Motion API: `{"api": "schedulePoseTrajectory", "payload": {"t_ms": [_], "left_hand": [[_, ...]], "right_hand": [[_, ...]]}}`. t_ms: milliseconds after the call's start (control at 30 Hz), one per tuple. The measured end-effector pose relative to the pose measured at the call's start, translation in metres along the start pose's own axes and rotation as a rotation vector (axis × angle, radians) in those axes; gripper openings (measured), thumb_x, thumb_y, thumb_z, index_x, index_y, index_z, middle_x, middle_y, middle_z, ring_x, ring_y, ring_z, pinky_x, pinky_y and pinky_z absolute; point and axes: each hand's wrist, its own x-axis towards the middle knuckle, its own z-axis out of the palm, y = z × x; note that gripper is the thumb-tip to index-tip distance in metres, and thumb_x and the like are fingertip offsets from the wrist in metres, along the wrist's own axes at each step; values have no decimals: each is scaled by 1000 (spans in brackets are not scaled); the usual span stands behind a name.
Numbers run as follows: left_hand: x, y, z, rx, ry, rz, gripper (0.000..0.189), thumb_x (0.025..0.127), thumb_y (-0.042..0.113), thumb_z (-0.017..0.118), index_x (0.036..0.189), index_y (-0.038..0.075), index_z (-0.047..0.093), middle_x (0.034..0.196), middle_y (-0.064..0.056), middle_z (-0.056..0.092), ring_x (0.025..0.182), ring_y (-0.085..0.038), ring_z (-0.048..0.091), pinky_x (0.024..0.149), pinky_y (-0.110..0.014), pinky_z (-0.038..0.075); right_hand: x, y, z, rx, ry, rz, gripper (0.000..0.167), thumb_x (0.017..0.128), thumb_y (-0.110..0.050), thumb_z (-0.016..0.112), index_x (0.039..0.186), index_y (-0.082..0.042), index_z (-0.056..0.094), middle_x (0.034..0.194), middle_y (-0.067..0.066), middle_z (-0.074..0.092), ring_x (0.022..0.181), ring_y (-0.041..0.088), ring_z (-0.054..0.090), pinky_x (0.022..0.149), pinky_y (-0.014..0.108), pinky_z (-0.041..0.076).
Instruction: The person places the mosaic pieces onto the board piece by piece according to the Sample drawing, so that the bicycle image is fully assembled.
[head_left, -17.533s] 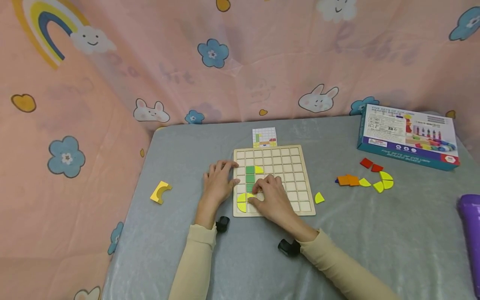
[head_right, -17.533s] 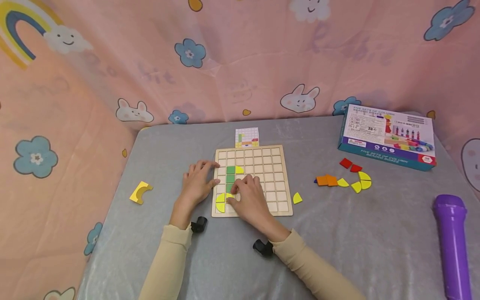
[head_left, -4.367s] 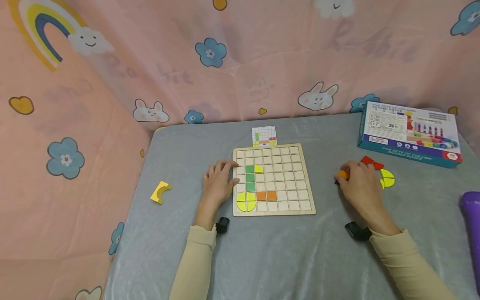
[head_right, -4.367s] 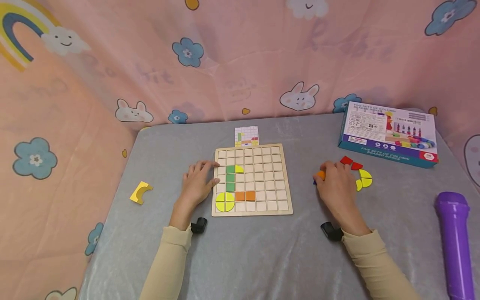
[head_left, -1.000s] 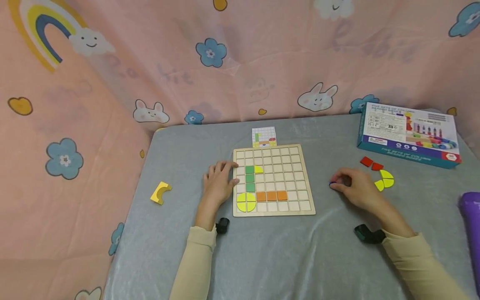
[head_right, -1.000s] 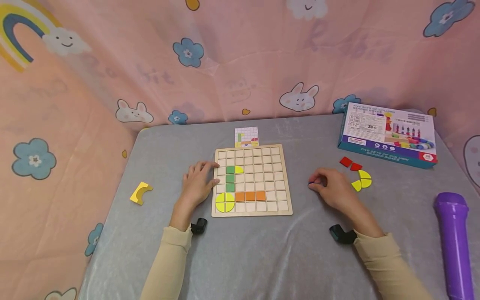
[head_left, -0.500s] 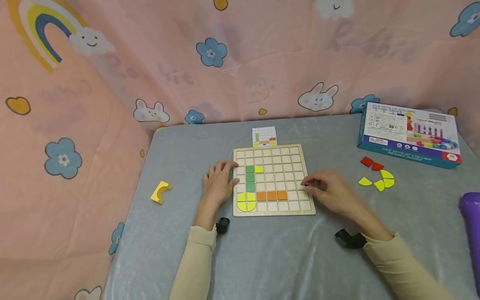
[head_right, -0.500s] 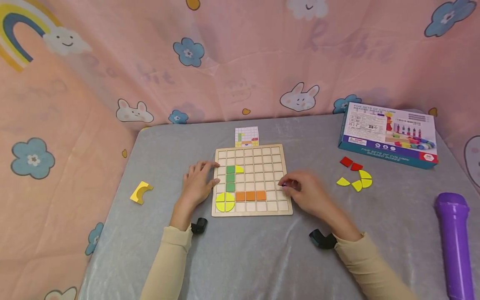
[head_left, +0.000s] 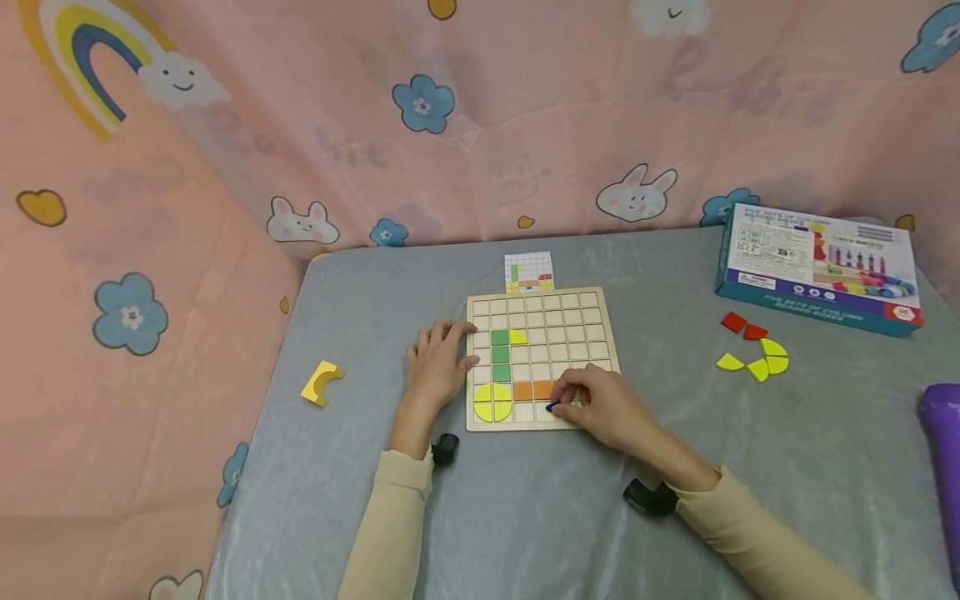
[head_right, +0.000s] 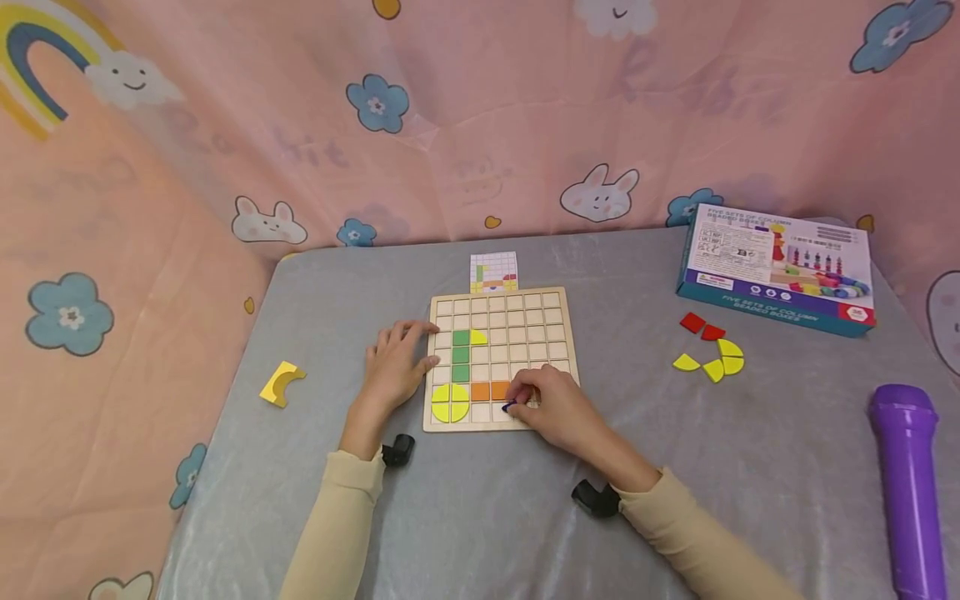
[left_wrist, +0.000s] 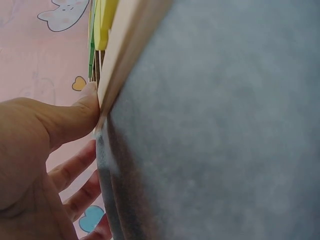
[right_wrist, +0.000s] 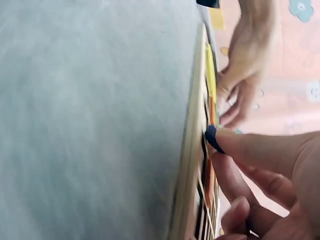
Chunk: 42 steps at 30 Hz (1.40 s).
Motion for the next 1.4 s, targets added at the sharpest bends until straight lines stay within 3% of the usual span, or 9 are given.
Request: {"api": "schedulePoseTrajectory", "payload": {"t_ms": [400, 633, 867, 1400], "left_hand": [[0, 0, 0, -6, 1, 1, 44, 104, 31, 69, 146, 27, 58, 157, -4, 48, 140, -35, 41, 107, -56, 32], [0, 0, 0, -10, -3, -2, 44, 103, 31, 70, 146, 27, 58, 157, -4, 48, 140, -35, 41, 107, -56, 32], [-1, 0, -1, -13, 3, 2, 43, 104, 30, 70, 145, 27, 58, 156, -4, 48, 140, -35, 41, 107, -56, 32], [-1, 1, 0, -17, 6, 7, 43, 104, 29, 70, 145, 27, 59, 156, -6, 49, 140, -35, 41, 106, -56, 32]], "right_hand": [[8, -6, 15, -96, 15, -6, 14, 84, -14, 91, 83, -20, 78, 87, -5, 65, 89, 16, 51, 79, 35, 46], [10, -7, 17, -97, 57, 24, 20, 82, -14, 92, 87, -17, 73, 94, 0, 60, 90, 18, 47, 79, 35, 44], [10, -7, 17, -101, 40, 8, 19, 83, -15, 92, 77, -20, 74, 90, -1, 59, 88, 17, 45, 74, 32, 41], [8, -5, 17, -136, 36, 18, 15, 85, -17, 90, 82, -19, 76, 92, 0, 61, 89, 18, 45, 76, 34, 41]]}}
